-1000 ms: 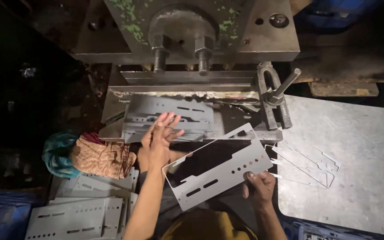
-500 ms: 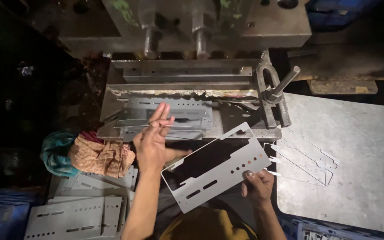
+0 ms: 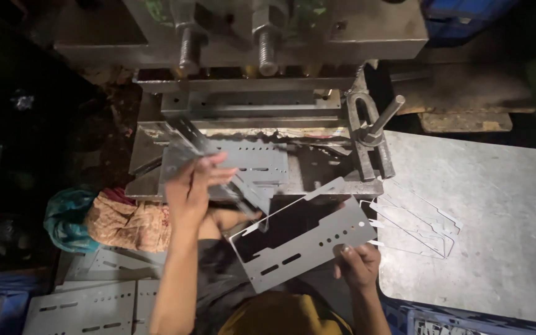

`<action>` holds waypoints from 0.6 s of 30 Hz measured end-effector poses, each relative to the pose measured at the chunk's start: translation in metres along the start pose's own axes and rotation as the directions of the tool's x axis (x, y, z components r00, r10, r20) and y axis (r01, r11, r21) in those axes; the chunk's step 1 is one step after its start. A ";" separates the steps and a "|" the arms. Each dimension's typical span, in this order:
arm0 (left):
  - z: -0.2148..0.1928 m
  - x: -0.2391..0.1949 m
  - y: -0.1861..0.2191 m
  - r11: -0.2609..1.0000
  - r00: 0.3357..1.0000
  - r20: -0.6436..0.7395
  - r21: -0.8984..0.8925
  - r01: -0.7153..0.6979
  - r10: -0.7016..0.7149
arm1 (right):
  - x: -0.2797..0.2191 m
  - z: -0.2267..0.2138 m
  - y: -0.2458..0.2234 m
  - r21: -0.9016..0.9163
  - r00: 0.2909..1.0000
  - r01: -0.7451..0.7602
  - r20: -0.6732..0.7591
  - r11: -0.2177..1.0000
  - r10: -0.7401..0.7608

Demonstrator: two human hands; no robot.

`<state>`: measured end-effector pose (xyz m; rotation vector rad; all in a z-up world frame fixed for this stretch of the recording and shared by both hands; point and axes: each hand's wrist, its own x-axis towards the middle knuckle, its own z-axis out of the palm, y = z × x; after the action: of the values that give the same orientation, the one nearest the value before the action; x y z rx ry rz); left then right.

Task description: Operating a manual punch press to create holes and cutouts in sheet metal parts.

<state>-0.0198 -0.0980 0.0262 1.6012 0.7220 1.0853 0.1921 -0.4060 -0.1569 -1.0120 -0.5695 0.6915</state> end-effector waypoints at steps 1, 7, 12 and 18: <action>-0.012 -0.014 -0.017 1.000 1.000 -0.006 0.008 0.003 -0.003 | 0.002 0.001 -0.002 0.006 1.000 -0.007 0.005 1.000 0.007; -0.048 -0.076 -0.052 0.785 0.874 -0.126 -0.513 0.348 -0.470 | 0.005 -0.013 0.006 -0.080 0.997 -0.080 0.011 0.994 0.081; -0.051 -0.096 -0.067 0.713 0.922 -0.036 -0.645 0.274 -0.386 | 0.012 0.000 -0.005 -0.128 0.999 -0.035 0.036 0.991 0.040; 0.010 -0.016 0.034 0.533 0.869 0.039 -0.776 0.338 -0.494 | 0.008 -0.008 0.006 -0.089 1.000 -0.008 -0.013 0.996 0.006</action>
<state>-0.0190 -0.1257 0.0537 0.5368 0.5960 0.9810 0.2011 -0.4022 -0.1646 -1.1013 -0.5906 0.6702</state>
